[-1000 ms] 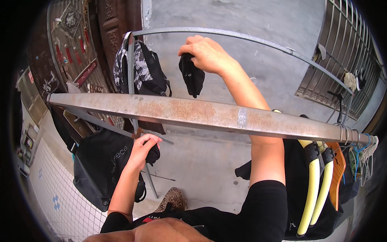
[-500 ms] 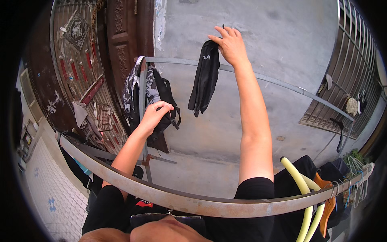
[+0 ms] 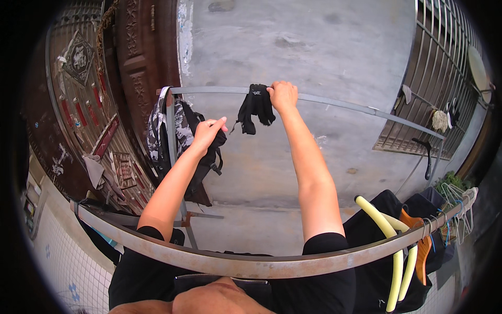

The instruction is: The person hangs wet clothes on a balcony clothesline using hangers. They take items from a bucket, place them on hangers, and hang them on the line, then walk inside.

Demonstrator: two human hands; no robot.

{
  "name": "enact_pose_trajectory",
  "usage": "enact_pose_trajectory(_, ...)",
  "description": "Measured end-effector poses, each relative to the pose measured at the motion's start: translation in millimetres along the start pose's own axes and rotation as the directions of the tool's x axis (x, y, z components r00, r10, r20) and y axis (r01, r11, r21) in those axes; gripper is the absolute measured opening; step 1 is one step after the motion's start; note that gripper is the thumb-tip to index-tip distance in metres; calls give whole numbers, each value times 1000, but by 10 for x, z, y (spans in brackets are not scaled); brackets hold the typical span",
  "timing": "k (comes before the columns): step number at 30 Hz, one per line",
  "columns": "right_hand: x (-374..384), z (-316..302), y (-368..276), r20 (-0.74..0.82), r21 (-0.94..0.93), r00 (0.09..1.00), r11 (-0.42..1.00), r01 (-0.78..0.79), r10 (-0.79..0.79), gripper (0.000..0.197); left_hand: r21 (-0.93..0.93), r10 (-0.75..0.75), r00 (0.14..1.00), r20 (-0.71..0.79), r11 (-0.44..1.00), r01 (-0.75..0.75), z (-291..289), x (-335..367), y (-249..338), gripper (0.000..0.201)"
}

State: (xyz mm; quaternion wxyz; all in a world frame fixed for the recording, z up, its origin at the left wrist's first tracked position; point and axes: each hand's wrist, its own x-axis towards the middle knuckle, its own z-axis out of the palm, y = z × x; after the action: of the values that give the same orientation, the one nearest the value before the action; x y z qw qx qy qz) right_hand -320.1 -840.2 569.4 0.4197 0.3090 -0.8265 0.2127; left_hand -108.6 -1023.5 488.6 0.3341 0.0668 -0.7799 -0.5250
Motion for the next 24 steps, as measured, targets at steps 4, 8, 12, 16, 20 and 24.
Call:
enact_pose_trajectory(4, -13, 32, 248, -65, 160, 994, 985, -71, 83, 21, -154, -131, 991, 9, 979, 131, 232, 268, 132, 41)
enact_pose_trajectory(8, -31, -59, 666, -86, 425, 929, 857, -293, 360, 17, -274, -143, 987, 68, 949, 156, 353, 479, 149, 30)
enact_pose_trajectory(12, -74, -126, 718, -150, 414, 946, 887, -204, 288, 18, -420, -40, 999, -12, 907, 31, 550, 686, 57, 25)
enact_pose_trajectory(16, -20, -124, 1055, -144, 358, 936, 899, -254, 321, 16, -426, -61, 995, -81, 905, 21, 879, 739, 163, 41)
enact_pose_trajectory(20, -64, -289, 1316, -125, 259, 922, 909, -326, 367, 16, -456, -84, 994, -70, 889, 43, 998, 845, 112, 43)
enact_pose_trajectory(24, -93, -472, 1525, -28, 210, 892, 875, -437, 452, 17, -431, -86, 992, -88, 901, 40, 1112, 915, 145, 38)
